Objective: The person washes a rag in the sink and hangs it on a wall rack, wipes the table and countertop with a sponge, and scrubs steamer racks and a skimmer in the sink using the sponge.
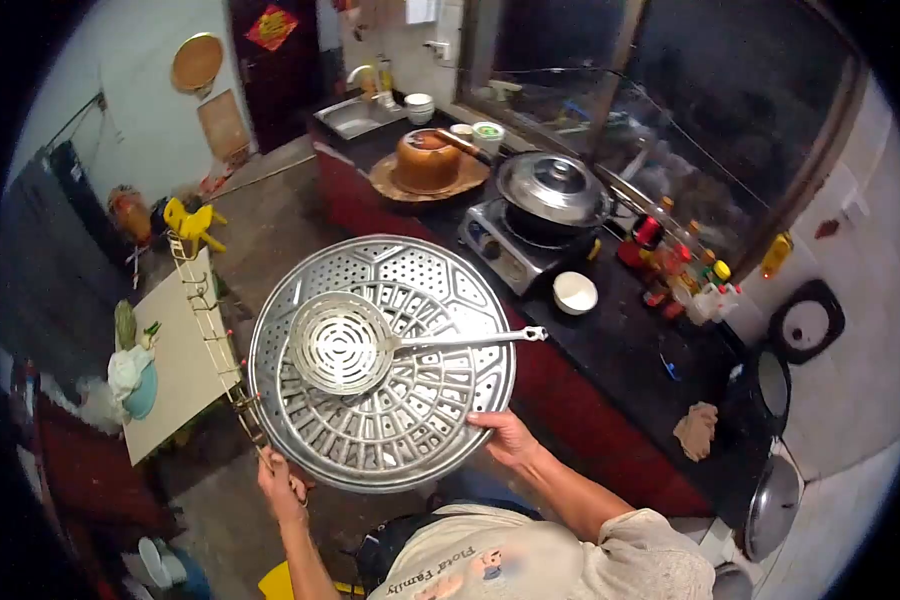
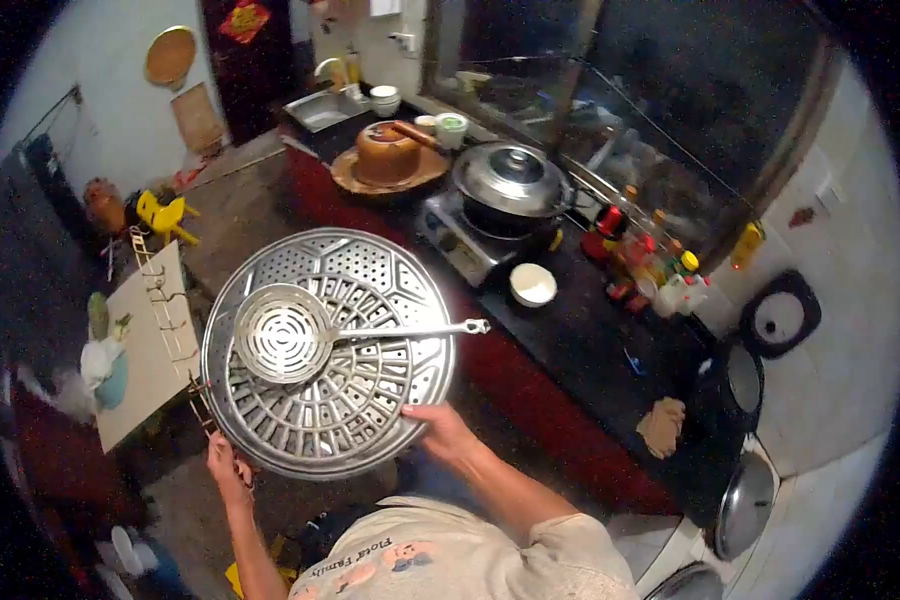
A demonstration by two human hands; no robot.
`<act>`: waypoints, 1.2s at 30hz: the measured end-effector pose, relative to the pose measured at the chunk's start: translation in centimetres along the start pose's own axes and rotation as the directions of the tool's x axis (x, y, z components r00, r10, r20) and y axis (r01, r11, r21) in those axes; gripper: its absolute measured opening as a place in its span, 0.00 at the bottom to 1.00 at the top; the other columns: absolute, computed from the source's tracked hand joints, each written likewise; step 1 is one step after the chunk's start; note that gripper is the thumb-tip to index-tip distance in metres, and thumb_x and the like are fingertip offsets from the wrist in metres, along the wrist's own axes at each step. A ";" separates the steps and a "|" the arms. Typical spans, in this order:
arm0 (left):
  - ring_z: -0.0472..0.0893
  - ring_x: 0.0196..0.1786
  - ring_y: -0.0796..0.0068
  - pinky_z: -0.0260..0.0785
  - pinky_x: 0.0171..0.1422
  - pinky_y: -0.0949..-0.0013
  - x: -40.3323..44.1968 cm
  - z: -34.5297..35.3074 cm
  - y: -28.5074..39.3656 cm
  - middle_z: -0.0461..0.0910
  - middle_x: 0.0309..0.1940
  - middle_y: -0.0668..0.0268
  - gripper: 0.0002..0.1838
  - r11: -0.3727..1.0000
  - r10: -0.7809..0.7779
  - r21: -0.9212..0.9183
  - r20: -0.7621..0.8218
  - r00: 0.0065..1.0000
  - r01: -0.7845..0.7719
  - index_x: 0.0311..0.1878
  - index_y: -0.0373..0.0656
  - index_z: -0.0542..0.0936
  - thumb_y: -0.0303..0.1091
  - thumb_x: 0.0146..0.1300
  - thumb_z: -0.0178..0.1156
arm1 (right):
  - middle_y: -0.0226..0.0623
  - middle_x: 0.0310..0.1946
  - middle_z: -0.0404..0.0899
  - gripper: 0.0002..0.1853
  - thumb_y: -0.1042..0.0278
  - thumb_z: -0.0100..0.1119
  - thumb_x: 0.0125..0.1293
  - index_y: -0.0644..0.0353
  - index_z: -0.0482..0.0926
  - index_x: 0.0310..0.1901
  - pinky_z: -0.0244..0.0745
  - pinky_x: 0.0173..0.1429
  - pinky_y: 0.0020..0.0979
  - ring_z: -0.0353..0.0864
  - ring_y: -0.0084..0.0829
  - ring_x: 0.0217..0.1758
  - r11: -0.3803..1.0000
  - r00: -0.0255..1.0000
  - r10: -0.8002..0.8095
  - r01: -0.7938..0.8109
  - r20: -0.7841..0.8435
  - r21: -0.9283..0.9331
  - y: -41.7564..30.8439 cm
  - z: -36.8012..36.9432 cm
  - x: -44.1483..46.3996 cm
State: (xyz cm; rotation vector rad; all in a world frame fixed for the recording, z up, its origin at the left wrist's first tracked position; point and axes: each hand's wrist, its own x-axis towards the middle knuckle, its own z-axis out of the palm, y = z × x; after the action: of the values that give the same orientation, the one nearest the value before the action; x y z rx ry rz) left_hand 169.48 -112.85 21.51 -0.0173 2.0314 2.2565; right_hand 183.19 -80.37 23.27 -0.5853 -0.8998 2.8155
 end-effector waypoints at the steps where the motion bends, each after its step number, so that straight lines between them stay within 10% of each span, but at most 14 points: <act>1: 0.59 0.11 0.88 0.46 0.13 0.79 -0.5 0.3 -0.6 0.69 0.23 0.75 0.25 1.000 -0.010 -0.012 -0.058 0.998 0.009 0.55 0.38 0.70 0.50 0.67 0.55 | 0.43 0.52 0.78 0.25 0.76 0.59 0.56 0.68 0.70 0.57 0.69 0.63 0.39 0.77 0.37 0.55 0.999 0.999 0.027 -0.026 0.029 -0.025 0.1 0.2 0.2; 9: 0.57 0.12 0.90 0.46 0.13 0.80 10.0 -14.5 2.3 0.69 0.22 0.75 0.16 0.999 -0.038 0.019 -0.170 0.985 0.042 0.50 0.39 0.73 0.36 0.63 0.60 | 0.47 0.51 0.77 0.26 0.82 0.56 0.54 0.71 0.68 0.57 0.70 0.65 0.41 0.78 0.40 0.54 0.994 0.995 0.096 -0.096 0.007 0.058 15.1 8.6 12.3; 14: 0.58 0.11 0.89 0.47 0.12 0.79 9.1 -14.0 7.0 0.67 0.18 0.76 0.15 0.999 -0.034 0.000 -0.127 0.991 0.034 0.47 0.39 0.75 0.42 0.69 0.53 | 0.48 0.54 0.76 0.28 0.83 0.56 0.53 0.71 0.67 0.59 0.69 0.66 0.42 0.76 0.42 0.56 0.999 0.999 0.035 -0.035 0.010 0.038 12.4 11.4 9.5; 20: 0.61 0.08 0.82 0.67 0.14 0.74 22.4 -0.9 3.9 0.72 0.14 0.62 0.19 0.991 -0.076 0.096 -0.169 0.983 0.093 0.48 0.38 0.74 0.45 0.73 0.42 | 0.51 0.54 0.75 0.29 0.84 0.55 0.52 0.72 0.66 0.59 0.69 0.65 0.43 0.76 0.44 0.57 0.996 0.996 0.007 -0.014 0.086 0.084 -0.7 6.9 25.6; 26: 0.63 0.08 0.82 0.65 0.13 0.75 31.2 5.6 0.3 0.72 0.14 0.63 0.17 0.979 -0.121 0.139 -0.200 0.972 0.150 0.47 0.38 0.74 0.42 0.73 0.42 | 0.47 0.52 0.77 0.26 0.82 0.56 0.55 0.70 0.68 0.58 0.72 0.63 0.42 0.78 0.41 0.54 0.997 0.991 0.071 -0.074 0.114 0.015 -6.5 5.7 38.6; 29: 0.65 0.10 0.82 0.63 0.14 0.72 39.0 5.4 0.5 0.72 0.14 0.64 0.17 0.948 -0.042 0.288 -0.318 0.947 0.139 0.46 0.39 0.76 0.41 0.73 0.43 | 0.48 0.50 0.78 0.23 0.81 0.56 0.55 0.72 0.70 0.56 0.72 0.62 0.40 0.79 0.40 0.53 0.991 0.988 0.135 -0.136 0.072 0.009 -5.8 7.8 46.8; 33: 0.79 0.28 0.51 0.68 0.31 0.54 54.8 2.4 1.2 0.79 0.25 0.50 0.14 0.452 0.554 0.889 -0.211 0.805 -0.078 0.45 0.38 0.77 0.35 0.71 0.45 | 0.49 0.51 0.77 0.24 0.80 0.57 0.55 0.73 0.70 0.56 0.68 0.65 0.41 0.78 0.42 0.54 0.979 0.992 0.061 -0.037 0.115 -0.200 -2.4 7.9 60.0; 36: 0.78 0.30 0.48 0.68 0.32 0.53 66.4 -0.6 0.8 0.79 0.28 0.50 0.13 0.524 0.500 0.849 -0.242 0.832 -0.068 0.46 0.38 0.76 0.34 0.71 0.44 | 0.51 0.53 0.76 0.25 0.79 0.57 0.55 0.75 0.69 0.56 0.65 0.68 0.42 0.75 0.43 0.57 0.939 0.989 0.025 0.027 0.147 -0.342 -1.3 8.1 69.1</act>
State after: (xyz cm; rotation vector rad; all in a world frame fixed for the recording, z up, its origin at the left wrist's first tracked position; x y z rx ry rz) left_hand 103.33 -108.79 17.06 -0.1592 3.4057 1.2114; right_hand 116.67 -67.39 7.71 -0.4114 -1.4374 2.7459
